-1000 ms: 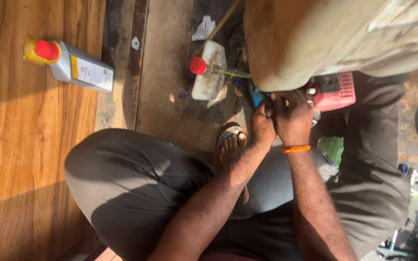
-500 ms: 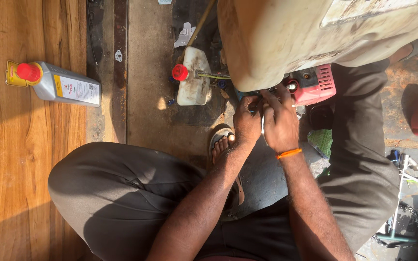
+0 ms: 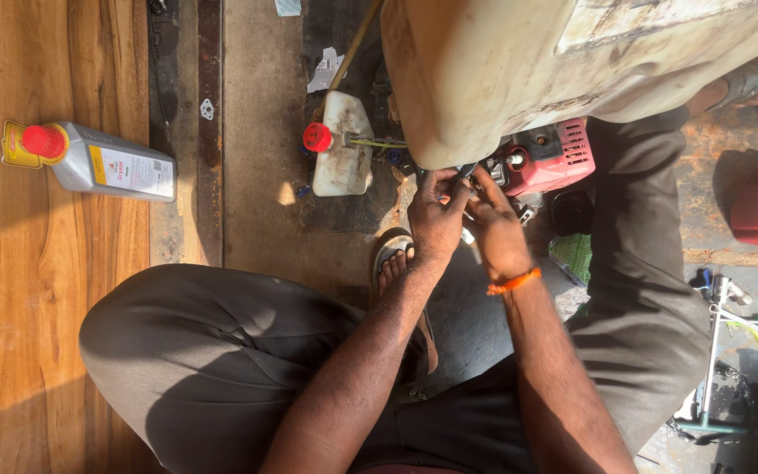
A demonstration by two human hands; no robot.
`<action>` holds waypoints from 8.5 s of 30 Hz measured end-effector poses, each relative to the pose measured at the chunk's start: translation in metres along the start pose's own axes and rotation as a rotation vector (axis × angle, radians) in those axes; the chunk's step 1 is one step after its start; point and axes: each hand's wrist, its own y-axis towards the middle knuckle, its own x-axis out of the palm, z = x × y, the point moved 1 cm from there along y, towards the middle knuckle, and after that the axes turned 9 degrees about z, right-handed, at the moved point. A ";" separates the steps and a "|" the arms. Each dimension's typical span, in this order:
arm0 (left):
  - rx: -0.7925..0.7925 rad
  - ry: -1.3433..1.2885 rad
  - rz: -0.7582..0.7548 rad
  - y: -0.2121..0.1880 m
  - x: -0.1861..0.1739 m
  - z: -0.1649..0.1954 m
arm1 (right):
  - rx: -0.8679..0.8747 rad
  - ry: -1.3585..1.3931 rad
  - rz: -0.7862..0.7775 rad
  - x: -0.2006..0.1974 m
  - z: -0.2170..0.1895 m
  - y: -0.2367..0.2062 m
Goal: The person is repairing a small engine attached to a large plastic container. They use pliers and a wrench to adjust and tighten components on the engine, occasionally reaching for tools from the floor.
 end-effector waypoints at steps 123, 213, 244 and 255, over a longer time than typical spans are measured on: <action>-0.160 0.095 -0.484 0.041 0.000 -0.034 | -0.069 -0.449 0.071 -0.017 -0.020 -0.005; -0.167 -0.065 -0.459 0.051 -0.011 -0.021 | -0.048 -0.420 0.011 -0.001 -0.010 0.019; 0.244 0.154 -0.139 0.001 0.008 -0.028 | -0.971 -1.085 0.228 0.042 -0.040 -0.004; 0.291 0.152 -0.062 -0.007 0.011 -0.026 | -0.964 -1.029 0.131 0.033 -0.045 -0.009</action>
